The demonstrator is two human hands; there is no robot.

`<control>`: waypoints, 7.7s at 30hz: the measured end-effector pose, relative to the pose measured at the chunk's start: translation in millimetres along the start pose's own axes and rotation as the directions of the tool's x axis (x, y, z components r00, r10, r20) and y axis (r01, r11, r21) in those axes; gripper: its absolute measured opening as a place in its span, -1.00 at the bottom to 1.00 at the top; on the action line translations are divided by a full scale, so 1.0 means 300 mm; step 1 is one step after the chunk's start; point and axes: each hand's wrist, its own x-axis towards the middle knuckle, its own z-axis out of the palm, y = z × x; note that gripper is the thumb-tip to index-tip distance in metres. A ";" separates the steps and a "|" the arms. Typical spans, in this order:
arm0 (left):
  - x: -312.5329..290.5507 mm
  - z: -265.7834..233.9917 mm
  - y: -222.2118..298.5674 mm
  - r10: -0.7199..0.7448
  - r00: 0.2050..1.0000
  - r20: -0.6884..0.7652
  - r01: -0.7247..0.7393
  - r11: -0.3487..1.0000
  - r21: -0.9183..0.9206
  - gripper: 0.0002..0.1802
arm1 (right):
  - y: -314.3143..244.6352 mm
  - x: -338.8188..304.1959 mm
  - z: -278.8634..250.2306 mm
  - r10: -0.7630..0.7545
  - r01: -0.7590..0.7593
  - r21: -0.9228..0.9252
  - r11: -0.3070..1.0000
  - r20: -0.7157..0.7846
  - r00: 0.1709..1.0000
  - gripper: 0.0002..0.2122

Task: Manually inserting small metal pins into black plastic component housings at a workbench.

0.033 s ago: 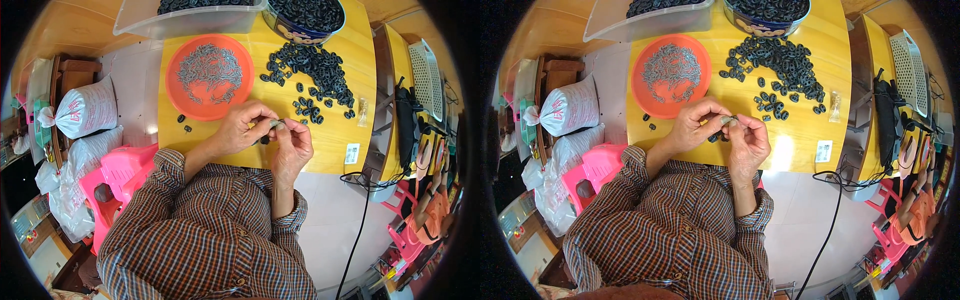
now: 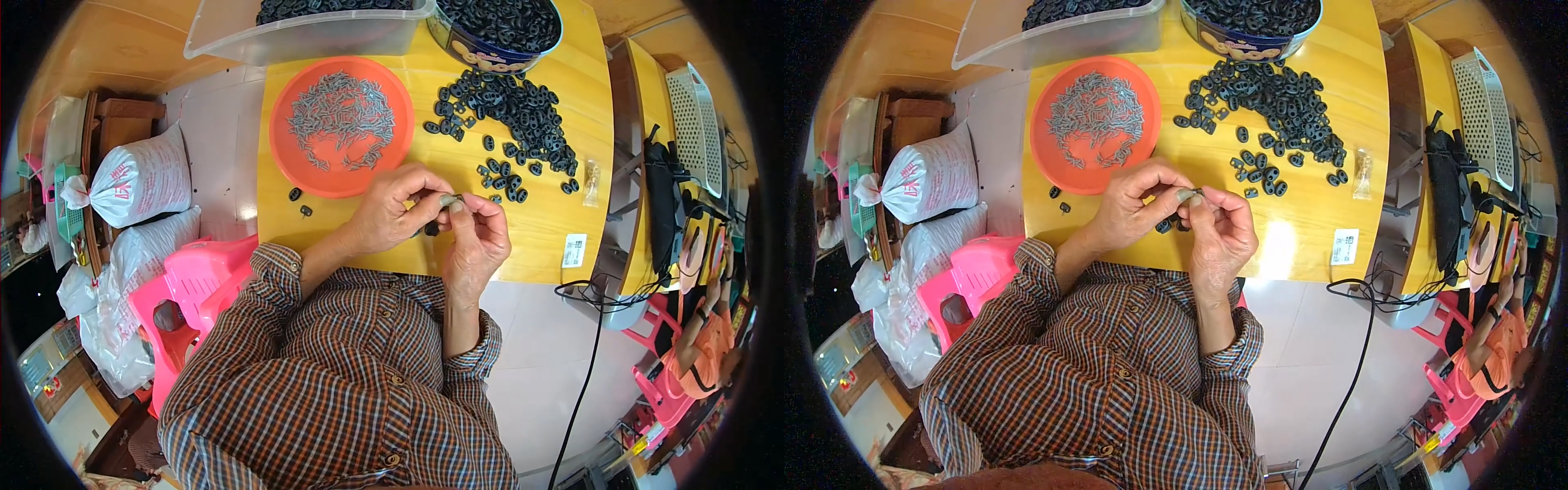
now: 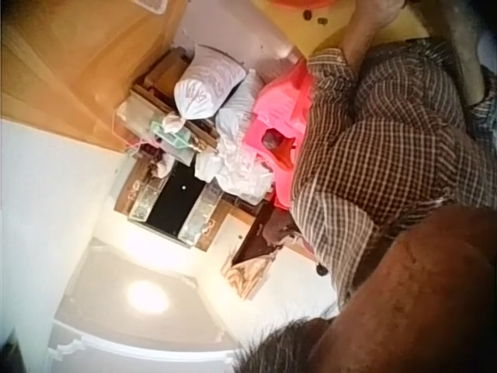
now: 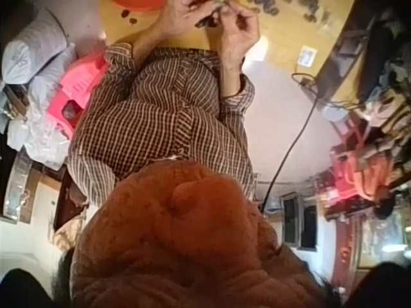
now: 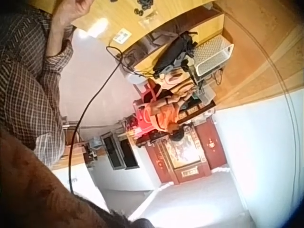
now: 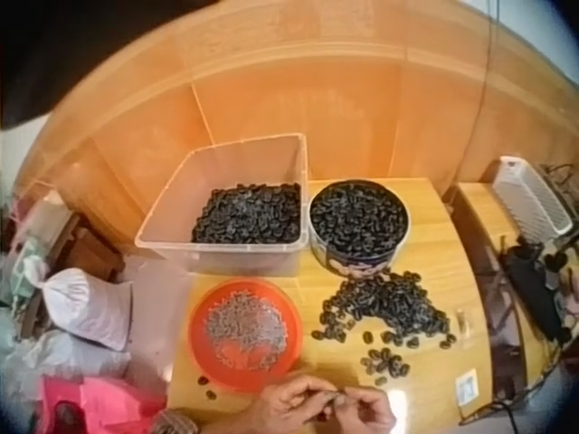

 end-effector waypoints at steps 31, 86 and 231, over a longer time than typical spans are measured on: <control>-0.007 0.066 -0.012 0.109 0.994 -0.019 -0.104 0.976 0.190 -0.90 | -0.012 0.011 -0.049 0.069 -0.066 0.090 0.994 -0.029 0.997 -0.92; 0.039 0.260 -0.013 -0.347 0.846 0.404 0.532 0.527 -0.663 -0.86 | -0.102 -0.066 -0.218 0.024 -0.010 0.084 0.996 -0.170 0.985 -0.90; 0.063 0.160 -0.011 -0.355 0.929 0.101 0.368 0.877 -0.308 -0.81 | -0.065 -0.040 -0.227 0.093 -0.093 0.012 0.996 -0.250 0.964 -0.90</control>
